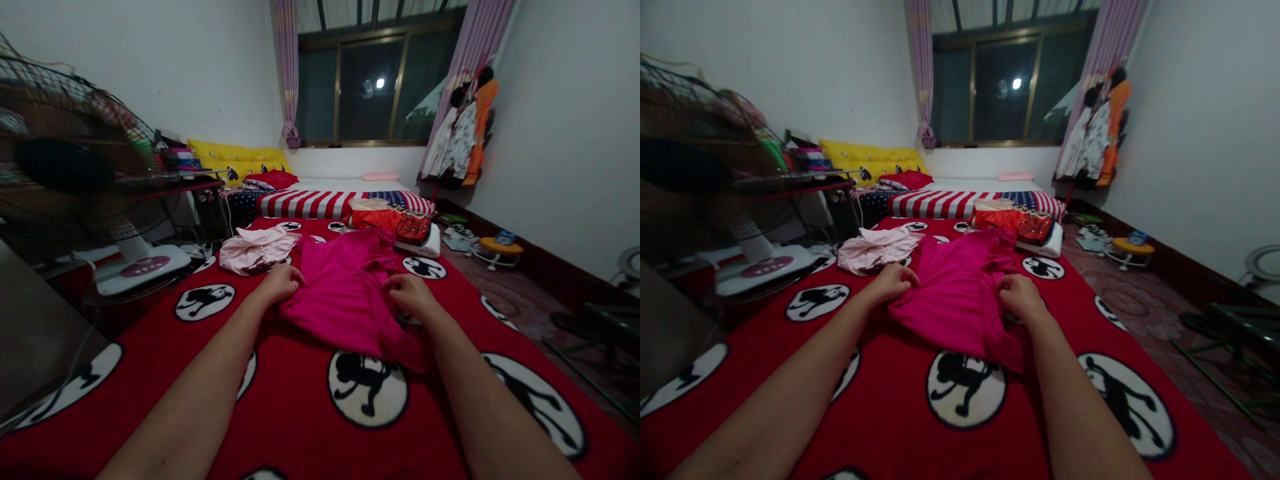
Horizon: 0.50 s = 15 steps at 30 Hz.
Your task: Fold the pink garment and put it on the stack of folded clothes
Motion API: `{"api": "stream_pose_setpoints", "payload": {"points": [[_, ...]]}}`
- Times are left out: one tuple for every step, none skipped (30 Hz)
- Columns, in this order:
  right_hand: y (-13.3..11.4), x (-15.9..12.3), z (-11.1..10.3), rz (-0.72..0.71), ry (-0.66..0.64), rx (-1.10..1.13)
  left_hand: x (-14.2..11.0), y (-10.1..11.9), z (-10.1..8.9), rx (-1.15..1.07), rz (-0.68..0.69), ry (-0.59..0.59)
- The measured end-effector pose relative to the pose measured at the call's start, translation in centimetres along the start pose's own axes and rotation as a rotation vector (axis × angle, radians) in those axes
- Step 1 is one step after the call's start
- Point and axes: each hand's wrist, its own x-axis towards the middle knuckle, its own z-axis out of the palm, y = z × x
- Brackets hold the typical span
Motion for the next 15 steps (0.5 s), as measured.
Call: {"api": "stream_pose_setpoints", "payload": {"points": [[-0.1,-0.4,-1.2,0.014,-0.094,0.104,-0.3,0.2,-1.2,-0.009,-0.028,-0.054],[-0.1,-0.8,-2.3,0.015,-0.194,0.224,-0.6,0.4,-2.3,-0.028,-0.05,-0.117],[-0.1,-1.1,-3.3,0.007,-0.272,0.34,-0.9,0.5,-3.4,-0.055,-0.054,-0.178],[0.1,-1.3,-3.9,-0.001,-0.3,0.432,-1.2,0.6,-4.3,-0.079,-0.058,-0.2],[0.3,-1.3,-4.2,-0.005,-0.264,0.486,-1.3,0.7,-5.0,-0.096,-0.055,-0.161],[0.5,-1.1,-4.2,-0.002,-0.174,0.493,-1.4,0.8,-5.3,-0.104,-0.055,-0.063],[0.8,-0.9,-3.8,0.001,-0.065,0.454,-1.4,1.0,-5.2,-0.105,-0.056,0.069],[1.1,-0.6,-3.3,0.002,0.03,0.381,-1.3,1.3,-4.8,-0.107,-0.045,0.191],[1.3,-0.3,-2.5,0.0,0.084,0.295,-1.1,1.7,-4.1,-0.113,-0.019,0.268],[1.5,-0.1,-1.7,-0.006,0.094,0.213,-0.9,2.1,-3.1,-0.122,0.018,0.285],[1.5,0.1,-0.8,-0.017,0.068,0.141,-0.8,2.6,-1.9,-0.127,0.068,0.249],[1.4,0.2,0.0,-0.03,0.028,0.082,-0.6,3.0,-0.6,-0.122,0.126,0.175],[1.2,0.3,0.7,-0.041,-0.006,0.031,-0.6,3.4,0.8,-0.102,0.183,0.091],[1.1,0.3,1.3,-0.051,-0.02,-0.016,-0.5,3.7,2.1,-0.063,0.226,0.013],[1.0,0.3,1.6,-0.056,-0.019,-0.059,-0.5,3.9,3.2,-0.003,0.249,-0.053]]}}
